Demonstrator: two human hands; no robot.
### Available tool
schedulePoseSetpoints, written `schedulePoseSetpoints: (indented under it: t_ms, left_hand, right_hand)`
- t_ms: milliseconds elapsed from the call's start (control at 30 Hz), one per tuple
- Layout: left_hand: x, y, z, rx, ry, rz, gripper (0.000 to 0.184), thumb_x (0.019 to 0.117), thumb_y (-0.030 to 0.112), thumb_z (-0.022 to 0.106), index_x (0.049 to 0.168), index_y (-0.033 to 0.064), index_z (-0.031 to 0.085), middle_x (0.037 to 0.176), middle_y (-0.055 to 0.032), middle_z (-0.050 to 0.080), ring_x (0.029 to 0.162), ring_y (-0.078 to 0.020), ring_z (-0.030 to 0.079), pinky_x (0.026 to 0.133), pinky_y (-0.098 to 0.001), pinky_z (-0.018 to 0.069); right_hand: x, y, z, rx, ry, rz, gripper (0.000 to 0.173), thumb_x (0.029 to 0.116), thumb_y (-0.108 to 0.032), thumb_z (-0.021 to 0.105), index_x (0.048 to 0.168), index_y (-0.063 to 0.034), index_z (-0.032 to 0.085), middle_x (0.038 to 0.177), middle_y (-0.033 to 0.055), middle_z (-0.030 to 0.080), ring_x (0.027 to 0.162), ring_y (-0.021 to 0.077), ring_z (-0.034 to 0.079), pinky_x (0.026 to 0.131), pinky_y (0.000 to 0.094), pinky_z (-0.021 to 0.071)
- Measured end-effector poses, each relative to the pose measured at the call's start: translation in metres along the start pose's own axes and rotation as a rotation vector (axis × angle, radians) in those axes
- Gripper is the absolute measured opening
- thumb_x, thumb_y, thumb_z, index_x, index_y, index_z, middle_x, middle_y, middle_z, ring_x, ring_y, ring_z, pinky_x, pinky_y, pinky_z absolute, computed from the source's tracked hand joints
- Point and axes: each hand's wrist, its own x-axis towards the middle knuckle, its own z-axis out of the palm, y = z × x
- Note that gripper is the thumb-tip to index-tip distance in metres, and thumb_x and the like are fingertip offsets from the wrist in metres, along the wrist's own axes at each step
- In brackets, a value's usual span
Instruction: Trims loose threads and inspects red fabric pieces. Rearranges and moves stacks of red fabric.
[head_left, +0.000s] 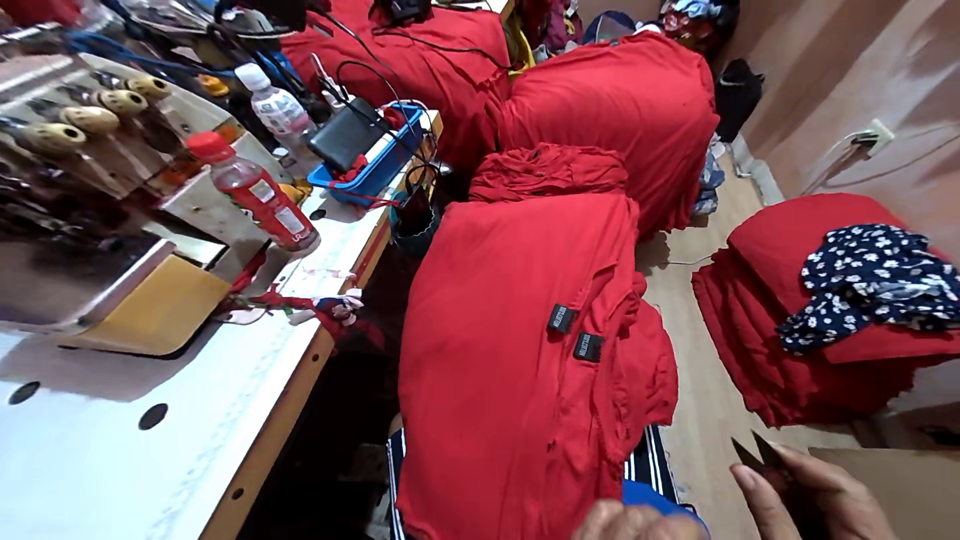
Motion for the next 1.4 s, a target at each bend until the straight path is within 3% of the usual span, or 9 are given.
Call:
schedulePoseSetpoints:
  t_ms: [200,367,500,633,833,900,1000,1200,1400]
  left_hand:
    - [0.025,-0.030,-0.018,0.302,0.023,-0.184,0.047,0.0785,0.003,0.078,0.125,0.0036,0.069,0.109,-0.0205,0.068,0.090,-0.0330,0.069,0.071,-0.0415,0.0571]
    - [-0.001,-0.045,-0.036,-0.045,0.047,-0.266,0.034,0.0832,-0.006,0.067,0.117,-0.0094,0.065,0.104,-0.0213,0.063,0.082,-0.0139,0.063,0.072,-0.0178,0.0525]
    - [-0.008,-0.043,-0.025,-0.042,0.183,-0.288,0.015,0.0863,-0.004,0.058,0.100,0.0012,0.061,0.100,-0.0124,0.059,0.092,-0.0076,0.059,0.081,-0.0113,0.0484]
    - [-0.009,-0.045,-0.002,0.225,0.328,-0.295,0.016,0.0931,0.007,0.059,0.103,0.0168,0.067,0.106,-0.0096,0.053,0.093,-0.0110,0.054,0.082,-0.0166,0.0455]
    - [-0.001,-0.049,-0.001,0.497,0.096,-0.097,0.027,0.0972,0.033,0.058,0.114,0.0223,0.075,0.112,-0.0090,0.068,0.098,-0.0254,0.058,0.081,-0.0392,0.0376]
    - [0.001,-0.052,0.000,0.523,0.099,-0.078,0.027,0.0978,0.041,0.059,0.107,0.0236,0.076,0.108,-0.0072,0.068,0.095,-0.0238,0.058,0.079,-0.0377,0.0380]
    - [0.002,-0.056,-0.002,0.431,0.219,-0.045,0.006,0.0911,0.020,0.069,0.088,0.0200,0.075,0.093,-0.0027,0.069,0.085,-0.0181,0.060,0.074,-0.0312,0.0418]
    - [-0.014,-0.058,-0.006,0.199,0.292,-0.076,0.016,0.0989,0.025,0.065,0.090,0.0129,0.070,0.098,-0.0010,0.069,0.099,-0.0100,0.062,0.090,-0.0196,0.0463]
    - [-0.016,-0.058,-0.008,0.040,0.329,-0.123,0.023,0.1017,0.028,0.061,0.089,0.0090,0.066,0.100,-0.0026,0.069,0.100,-0.0076,0.063,0.089,-0.0174,0.0486]
  right_hand:
    - [-0.007,-0.001,0.004,0.001,-0.076,0.017,0.027,0.0921,-0.009,0.071,0.109,0.0099,0.063,0.088,0.0092,0.065,0.073,-0.0065,0.056,0.067,0.0084,0.0472]
    - [-0.015,-0.002,0.021,0.002,-0.199,0.008,0.026,0.0912,-0.011,0.072,0.107,0.0088,0.067,0.086,0.0138,0.067,0.073,-0.0002,0.060,0.069,0.0102,0.0488]
    - [-0.015,0.000,0.028,-0.030,-0.226,-0.020,0.025,0.0929,-0.015,0.072,0.108,0.0045,0.069,0.085,0.0126,0.068,0.073,0.0024,0.061,0.067,0.0124,0.0494]
    - [-0.017,0.005,0.027,-0.026,-0.222,0.018,0.025,0.0923,-0.014,0.071,0.108,0.0048,0.069,0.086,0.0121,0.068,0.072,0.0013,0.060,0.066,0.0116,0.0493]
    - [-0.020,0.010,0.027,-0.034,-0.212,0.028,0.026,0.0906,-0.013,0.071,0.106,0.0078,0.069,0.084,0.0135,0.068,0.069,0.0032,0.060,0.064,0.0128,0.0494]
    - [-0.020,0.010,0.028,-0.034,-0.214,0.025,0.026,0.0912,-0.014,0.071,0.106,0.0074,0.069,0.084,0.0134,0.068,0.069,0.0026,0.059,0.064,0.0125,0.0487]
    - [-0.020,0.008,0.028,-0.022,-0.221,0.029,0.026,0.0909,-0.014,0.072,0.106,0.0067,0.069,0.084,0.0122,0.067,0.069,0.0012,0.059,0.064,0.0114,0.0480]
    - [-0.023,0.008,0.027,0.019,-0.253,0.043,0.025,0.0910,-0.013,0.072,0.106,0.0071,0.068,0.084,0.0122,0.067,0.070,0.0005,0.058,0.065,0.0111,0.0466]
    - [-0.022,0.009,0.036,0.077,-0.257,0.064,0.026,0.0904,-0.012,0.072,0.106,0.0079,0.068,0.086,0.0114,0.067,0.071,-0.0021,0.057,0.066,0.0093,0.0466]
